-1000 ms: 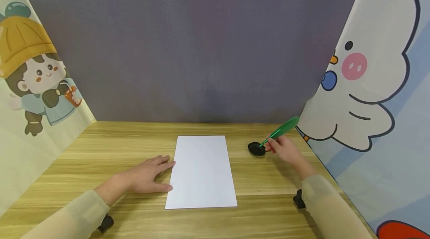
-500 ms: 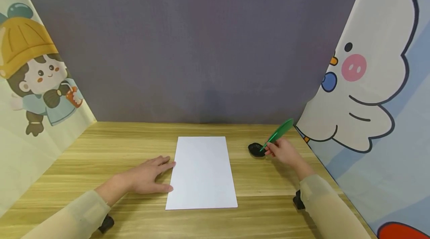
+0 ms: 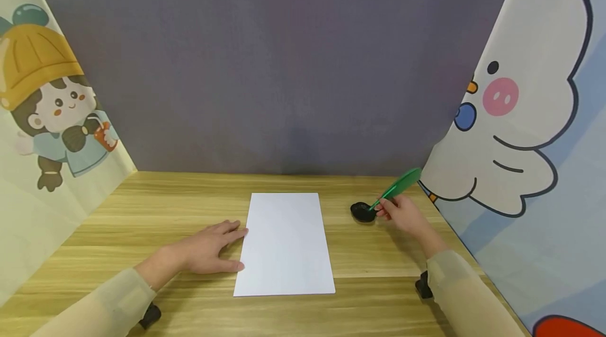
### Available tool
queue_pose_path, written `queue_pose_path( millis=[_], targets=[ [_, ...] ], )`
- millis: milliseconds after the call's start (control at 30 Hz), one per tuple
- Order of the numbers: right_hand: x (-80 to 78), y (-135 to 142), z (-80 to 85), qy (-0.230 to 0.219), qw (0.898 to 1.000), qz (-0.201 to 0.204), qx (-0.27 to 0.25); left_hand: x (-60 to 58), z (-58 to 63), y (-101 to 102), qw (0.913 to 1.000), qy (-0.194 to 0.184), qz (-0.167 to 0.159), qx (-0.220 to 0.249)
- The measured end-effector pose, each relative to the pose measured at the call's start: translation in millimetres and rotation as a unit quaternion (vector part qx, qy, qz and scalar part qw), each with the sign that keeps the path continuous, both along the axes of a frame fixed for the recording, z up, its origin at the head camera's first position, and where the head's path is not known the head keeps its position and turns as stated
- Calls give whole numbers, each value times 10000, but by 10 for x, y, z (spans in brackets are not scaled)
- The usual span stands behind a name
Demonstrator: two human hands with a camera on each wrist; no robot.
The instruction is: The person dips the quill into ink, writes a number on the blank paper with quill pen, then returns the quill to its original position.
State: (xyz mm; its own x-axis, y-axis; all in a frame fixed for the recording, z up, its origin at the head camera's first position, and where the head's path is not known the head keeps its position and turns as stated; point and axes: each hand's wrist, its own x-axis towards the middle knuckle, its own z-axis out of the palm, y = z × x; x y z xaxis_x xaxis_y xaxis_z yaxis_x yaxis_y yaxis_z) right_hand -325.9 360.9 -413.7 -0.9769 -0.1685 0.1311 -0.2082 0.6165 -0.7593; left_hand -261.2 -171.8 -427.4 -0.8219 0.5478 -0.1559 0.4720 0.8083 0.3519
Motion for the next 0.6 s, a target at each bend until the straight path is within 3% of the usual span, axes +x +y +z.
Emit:
queue_pose_path(
  millis=[233,400,600],
  targets=[
    [31,-47,60,-80,9962,-189,-846,-1,7,-3,10000,5,14,-17],
    [27,-190,119,-79,9949,-235,-981,2,13,-4,10000,15,-12,-10],
    [2,-443,210,-84,9944,-16,-1050,13,12,-1,10000,29,-43,10]
  ],
)
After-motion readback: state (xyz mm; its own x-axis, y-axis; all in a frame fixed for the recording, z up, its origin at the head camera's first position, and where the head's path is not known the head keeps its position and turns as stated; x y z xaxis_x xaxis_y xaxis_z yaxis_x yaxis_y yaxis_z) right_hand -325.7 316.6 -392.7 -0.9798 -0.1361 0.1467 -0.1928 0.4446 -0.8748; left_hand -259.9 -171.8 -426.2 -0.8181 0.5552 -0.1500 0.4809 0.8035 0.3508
